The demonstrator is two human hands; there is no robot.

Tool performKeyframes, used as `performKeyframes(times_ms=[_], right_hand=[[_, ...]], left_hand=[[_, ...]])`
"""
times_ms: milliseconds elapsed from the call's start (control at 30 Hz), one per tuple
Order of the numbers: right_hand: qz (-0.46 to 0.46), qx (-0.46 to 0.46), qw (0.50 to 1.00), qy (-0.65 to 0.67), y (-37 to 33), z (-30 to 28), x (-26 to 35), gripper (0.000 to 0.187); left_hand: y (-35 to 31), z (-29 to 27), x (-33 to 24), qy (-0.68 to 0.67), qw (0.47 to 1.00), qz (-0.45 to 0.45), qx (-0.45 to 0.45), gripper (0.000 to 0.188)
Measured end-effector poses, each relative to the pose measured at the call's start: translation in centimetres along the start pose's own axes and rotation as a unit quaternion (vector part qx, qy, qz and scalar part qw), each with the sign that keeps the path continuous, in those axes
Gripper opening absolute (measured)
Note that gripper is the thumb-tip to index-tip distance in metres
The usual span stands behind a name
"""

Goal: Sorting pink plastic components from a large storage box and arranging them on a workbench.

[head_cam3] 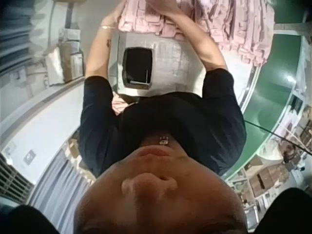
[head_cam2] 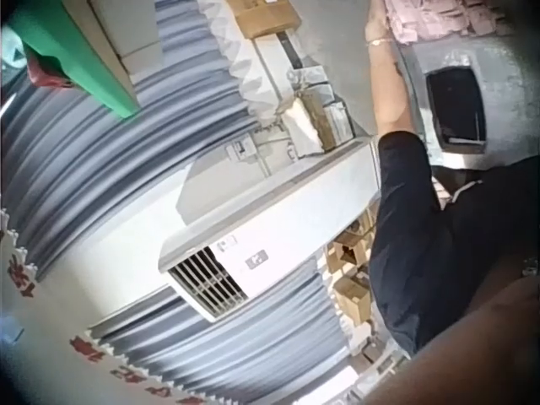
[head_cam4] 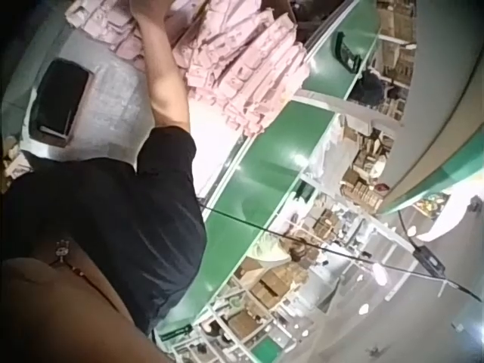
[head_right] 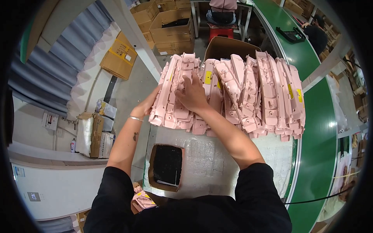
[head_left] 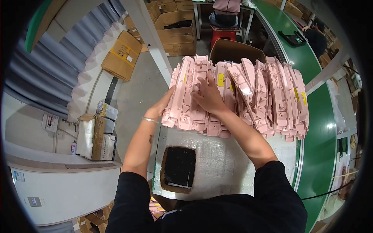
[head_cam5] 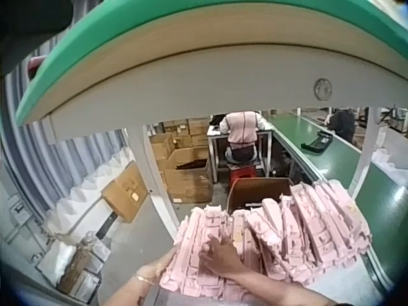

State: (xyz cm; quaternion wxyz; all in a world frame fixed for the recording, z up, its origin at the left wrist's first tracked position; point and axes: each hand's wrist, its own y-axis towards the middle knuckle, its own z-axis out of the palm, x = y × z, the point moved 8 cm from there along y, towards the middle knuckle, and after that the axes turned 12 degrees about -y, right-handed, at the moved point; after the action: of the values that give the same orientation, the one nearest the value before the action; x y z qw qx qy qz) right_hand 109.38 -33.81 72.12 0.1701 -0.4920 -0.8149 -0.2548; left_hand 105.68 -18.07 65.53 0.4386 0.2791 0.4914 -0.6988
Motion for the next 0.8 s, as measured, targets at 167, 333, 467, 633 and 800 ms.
performKeyframes(times_ms=[167, 333, 467, 633, 800], right_hand=[[-0.042, -0.014, 0.997, -0.071, 0.4, 1.6, 1.3, 0.055], [0.005, -0.003, 0.996, -0.09, -0.4, 1.4, 1.3, 0.061], [0.002, 0.029, 0.995, -0.094, -1.3, -0.2, 1.9, 0.061], [-0.07, -0.004, 0.997, -0.02, -4.4, -3.1, 5.7, 0.056], [-0.423, 0.039, 0.88, 0.211, -14.4, -11.7, 25.0, 0.037]], left_hand=[[1.2, -1.3, 1.0, -0.033, 0.999, 0.025, 0.001, 0.061], [-0.3, -2.6, 1.0, -0.049, 0.997, -0.005, -0.066, 0.068], [-0.9, -5.6, 2.1, -0.045, 0.991, -0.04, -0.117, 0.081], [-3.0, -8.8, 3.6, -0.022, 0.98, -0.016, -0.197, 0.078], [-11.5, -10.6, 5.2, -0.063, 0.939, 0.157, -0.298, 0.062]])
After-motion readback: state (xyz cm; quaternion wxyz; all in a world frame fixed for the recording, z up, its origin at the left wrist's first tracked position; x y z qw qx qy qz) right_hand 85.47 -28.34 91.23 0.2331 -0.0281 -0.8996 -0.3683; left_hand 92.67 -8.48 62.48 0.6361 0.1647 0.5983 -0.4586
